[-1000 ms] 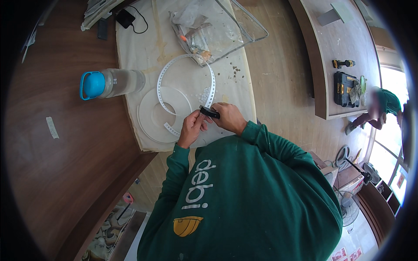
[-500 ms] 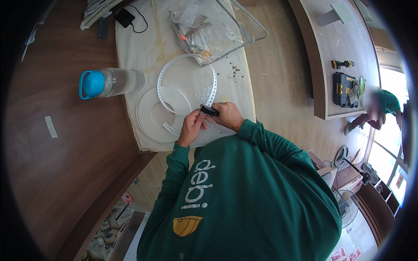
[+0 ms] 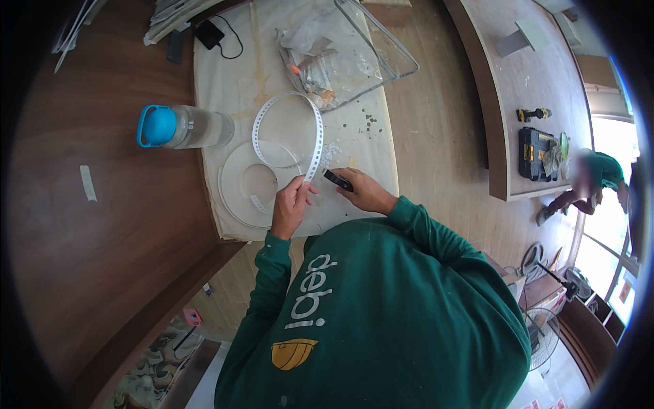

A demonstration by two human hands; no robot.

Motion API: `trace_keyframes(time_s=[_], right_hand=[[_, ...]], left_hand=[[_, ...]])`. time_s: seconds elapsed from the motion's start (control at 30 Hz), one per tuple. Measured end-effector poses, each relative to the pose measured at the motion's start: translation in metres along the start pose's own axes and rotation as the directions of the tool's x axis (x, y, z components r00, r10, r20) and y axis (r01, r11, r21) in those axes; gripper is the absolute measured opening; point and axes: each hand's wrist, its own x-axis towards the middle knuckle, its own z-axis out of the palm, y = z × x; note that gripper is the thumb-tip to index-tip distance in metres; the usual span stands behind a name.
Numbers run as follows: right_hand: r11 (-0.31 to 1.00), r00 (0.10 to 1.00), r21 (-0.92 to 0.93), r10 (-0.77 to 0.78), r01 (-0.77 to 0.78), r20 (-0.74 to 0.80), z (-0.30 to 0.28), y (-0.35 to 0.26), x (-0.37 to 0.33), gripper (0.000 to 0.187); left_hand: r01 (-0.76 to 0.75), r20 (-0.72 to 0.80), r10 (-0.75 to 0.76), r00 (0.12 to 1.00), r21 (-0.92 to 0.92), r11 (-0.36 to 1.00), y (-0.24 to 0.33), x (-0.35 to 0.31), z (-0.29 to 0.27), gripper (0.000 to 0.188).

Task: The person uses a small black tool to cut a white LED strip on a workbench, then gathers small white plastic pieces from the table. The person repeats the cutting action on the LED strip multiple times while another person works in the background.

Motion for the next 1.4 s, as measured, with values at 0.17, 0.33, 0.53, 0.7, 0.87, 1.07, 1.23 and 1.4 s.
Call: trace_keyframes(time_s=[0.17, 0.33, 0.53, 0.7, 0.87, 1.07, 1.23, 1.4], right_hand=[[0.923, 0.994, -0.373, 0.059, -0.091, -0.095, -0.013, 0.011, -0.037, 0.059], [0.749, 0.984, -0.66, -0.075, -0.052, -0.163, -0.013, 0.038, -0.059, 0.063], [0.736, 0.944, -0.677, -0.209, -0.02, -0.255, 0.004, 0.05, -0.066, 0.059], [0.747, 0.924, -0.663, -0.219, -0.048, -0.314, 0.006, 0.068, -0.076, 0.058], [0.718, 0.946, -0.695, -0.244, 0.029, -0.213, 0.008, 0.061, -0.073, 0.066], [0.755, 0.931, -0.652, -0.287, 0.074, -0.227, 0.005, 0.053, -0.072, 0.07], [0.996, 0.994, 0.059, -0.056, 0.062, -0.099, -0.014, -0.013, -0.086, 0.062], [0.888, 0.984, 0.46, -0.088, 0.006, 0.156, -0.036, -0.028, -0.125, 0.059]], left_hand=[[-0.083, -0.242, 0.082, 0.967, 0.004, 0.997, 0.019, -0.024, -0.027, 0.024], [-0.185, -0.431, 0.171, 0.886, 0.01, 0.983, 0.024, -0.051, -0.049, 0.031], [-0.283, -0.611, 0.173, 0.772, -0.088, 0.955, 0.056, -0.104, -0.06, 0.029], [-0.457, -0.652, 0.248, 0.716, -0.169, 0.873, 0.06, -0.142, -0.068, 0.032], [-0.522, -0.679, 0.275, 0.681, -0.186, 0.832, 0.072, -0.201, -0.071, 0.036], [-0.74, -0.709, 0.329, 0.624, -0.4, 0.541, 0.101, -0.246, -0.055, 0.038], [-0.798, -0.69, 0.419, 0.59, -0.578, 0.171, 0.14, -0.266, -0.036, 0.032], [-0.681, -0.608, 0.479, 0.633, -0.731, -0.027, 0.174, -0.243, 0.011, 0.029]])
